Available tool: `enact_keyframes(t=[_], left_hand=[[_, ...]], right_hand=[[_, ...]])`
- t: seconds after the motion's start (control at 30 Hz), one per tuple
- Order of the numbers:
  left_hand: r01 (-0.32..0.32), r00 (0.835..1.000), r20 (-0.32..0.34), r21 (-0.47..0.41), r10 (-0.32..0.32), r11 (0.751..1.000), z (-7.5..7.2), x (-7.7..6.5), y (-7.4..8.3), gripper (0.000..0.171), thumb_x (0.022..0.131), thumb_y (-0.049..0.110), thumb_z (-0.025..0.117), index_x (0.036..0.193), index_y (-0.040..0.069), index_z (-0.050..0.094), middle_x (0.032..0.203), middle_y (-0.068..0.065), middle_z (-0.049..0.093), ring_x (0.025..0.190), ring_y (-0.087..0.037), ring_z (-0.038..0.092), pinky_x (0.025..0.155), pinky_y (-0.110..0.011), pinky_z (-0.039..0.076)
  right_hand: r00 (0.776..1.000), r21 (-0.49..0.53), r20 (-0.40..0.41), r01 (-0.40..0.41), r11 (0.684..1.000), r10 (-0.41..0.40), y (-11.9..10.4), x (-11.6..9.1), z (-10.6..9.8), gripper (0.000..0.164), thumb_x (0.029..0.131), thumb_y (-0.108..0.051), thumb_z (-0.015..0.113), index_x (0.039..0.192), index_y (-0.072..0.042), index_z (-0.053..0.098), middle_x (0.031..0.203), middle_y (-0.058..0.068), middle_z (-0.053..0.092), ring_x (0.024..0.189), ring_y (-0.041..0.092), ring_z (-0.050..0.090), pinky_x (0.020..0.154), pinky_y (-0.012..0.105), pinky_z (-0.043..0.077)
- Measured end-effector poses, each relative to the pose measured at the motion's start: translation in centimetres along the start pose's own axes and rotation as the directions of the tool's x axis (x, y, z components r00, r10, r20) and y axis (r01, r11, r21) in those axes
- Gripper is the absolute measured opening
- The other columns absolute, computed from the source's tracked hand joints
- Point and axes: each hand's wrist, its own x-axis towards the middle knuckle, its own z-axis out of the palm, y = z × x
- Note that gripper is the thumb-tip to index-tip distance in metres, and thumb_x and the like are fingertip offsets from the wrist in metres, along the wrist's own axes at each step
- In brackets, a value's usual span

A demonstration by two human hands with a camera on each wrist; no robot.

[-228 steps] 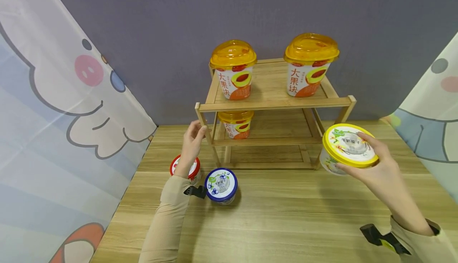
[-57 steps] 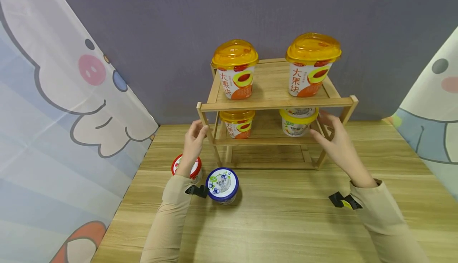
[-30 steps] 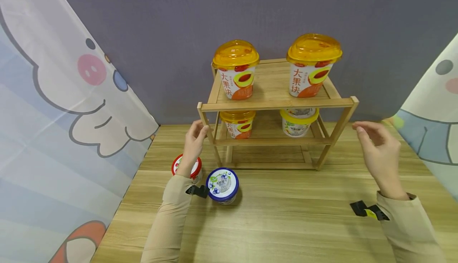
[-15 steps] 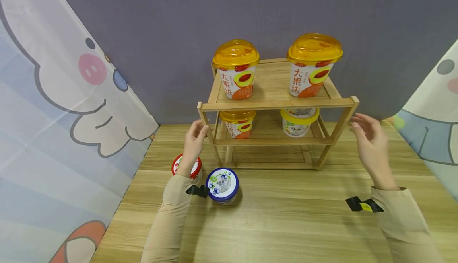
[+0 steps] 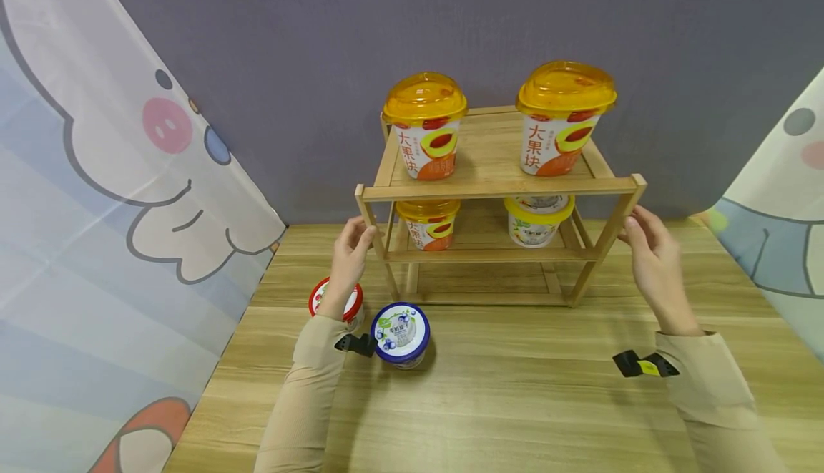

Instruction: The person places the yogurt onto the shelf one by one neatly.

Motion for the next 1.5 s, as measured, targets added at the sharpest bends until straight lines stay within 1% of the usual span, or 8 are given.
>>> enact_keyframes(t=[0.27, 0.53, 0.6, 0.73, 0.83, 1.0, 1.23, 1.5], left_hand=[[0.002, 1.0, 0.0, 0.009, -0.002, 1.0, 0.0, 0.0, 0.1, 0.026, 0.091, 0.001, 0.043, 0.112, -0.015, 0.045, 0.083, 0.01, 0.056, 0.093, -0.046, 0.048, 0.074, -0.022, 0.048], [0.002, 1.0, 0.007, 0.014, -0.002, 1.0, 0.0, 0.0, 0.0, 0.026, 0.092, 0.002, 0.044, 0.111, -0.015, 0.045, 0.083, 0.009, 0.056, 0.082, -0.006, 0.056, 0.074, -0.022, 0.048], [0.006, 1.0, 0.005, 0.015, -0.006, 1.0, 0.0, 0.0, 0.1, 0.026, 0.091, 0.002, 0.044, 0.111, -0.015, 0.045, 0.084, 0.006, 0.056, 0.082, -0.008, 0.056, 0.074, -0.022, 0.048], [0.026, 1.0, -0.004, 0.017, -0.026, 1.0, 0.1, -0.1, 0.3, 0.026, 0.091, 0.003, 0.045, 0.111, -0.013, 0.047, 0.09, -0.02, 0.057, 0.089, -0.027, 0.056, 0.076, -0.025, 0.049], [0.042, 0.999, -0.006, 0.014, -0.042, 0.999, 0.0, 0.0, -0.2, 0.026, 0.091, 0.007, 0.047, 0.111, -0.009, 0.049, 0.099, -0.03, 0.053, 0.091, -0.03, 0.055, 0.08, -0.03, 0.049], [0.074, 0.997, -0.008, 0.035, -0.074, 0.997, -0.5, 0.0, -1.3, 0.029, 0.091, 0.013, 0.049, 0.117, 0.0, 0.052, 0.104, -0.021, 0.057, 0.097, -0.021, 0.056, 0.085, -0.034, 0.047], [0.097, 0.995, -0.041, 0.091, -0.093, 0.991, -0.5, -0.8, -0.4, 0.035, 0.091, 0.009, 0.048, 0.125, 0.001, 0.046, 0.117, -0.02, 0.051, 0.107, -0.03, 0.051, 0.091, -0.038, 0.042], [0.039, 0.986, -0.167, 0.171, -0.01, 0.985, -0.6, -2.7, 1.4, 0.033, 0.091, 0.01, 0.048, 0.123, 0.0, 0.046, 0.123, -0.014, 0.046, 0.109, -0.026, 0.048, 0.093, -0.038, 0.039]], right_hand=[[0.999, 0.102, 0.037, 0.008, 0.995, -0.012, 0.4, 0.3, 0.2, 0.037, 0.095, -0.019, 0.037, 0.125, 0.002, 0.045, 0.102, -0.017, 0.055, 0.095, -0.003, 0.052, 0.076, 0.008, 0.043], [0.997, 0.244, 0.074, -0.02, 0.97, 0.002, 0.6, 0.6, 0.1, 0.033, 0.094, -0.018, 0.04, 0.117, 0.003, 0.05, 0.098, -0.01, 0.057, 0.088, 0.0, 0.056, 0.074, 0.007, 0.044], [0.996, 0.24, 0.085, -0.013, 0.971, -0.008, 0.5, 0.7, 0.1, 0.028, 0.094, -0.018, 0.04, 0.114, -0.002, 0.052, 0.095, -0.009, 0.057, 0.087, 0.001, 0.055, 0.074, 0.007, 0.044], [0.993, 0.232, 0.113, 0.008, 0.973, -0.035, 0.6, 0.8, 0.1, 0.02, 0.095, -0.017, 0.036, 0.109, -0.014, 0.05, 0.097, -0.009, 0.054, 0.087, 0.002, 0.054, 0.074, 0.007, 0.043], [0.991, 0.216, 0.125, 0.024, 0.976, -0.052, 0.7, 0.9, 0.1, 0.019, 0.096, -0.016, 0.034, 0.109, -0.017, 0.048, 0.1, -0.009, 0.051, 0.087, 0.002, 0.053, 0.074, 0.007, 0.043], [0.988, 0.201, 0.139, 0.031, 0.979, -0.06, 0.8, 0.9, 0.1, 0.019, 0.096, -0.016, 0.033, 0.109, -0.018, 0.047, 0.103, -0.01, 0.049, 0.087, 0.002, 0.053, 0.075, 0.007, 0.042], [0.987, 0.191, 0.144, 0.038, 0.981, -0.067, 0.8, 0.9, 0.1, 0.02, 0.096, -0.016, 0.032, 0.109, -0.017, 0.046, 0.098, -0.007, 0.05, 0.085, 0.001, 0.053, 0.074, 0.007, 0.042], [0.984, 0.143, 0.169, 0.034, 0.989, -0.058, 0.8, 0.9, 0.1, 0.022, 0.097, -0.017, 0.03, 0.112, -0.014, 0.045, 0.098, -0.009, 0.049, 0.085, 0.003, 0.052, 0.074, 0.007, 0.042]])
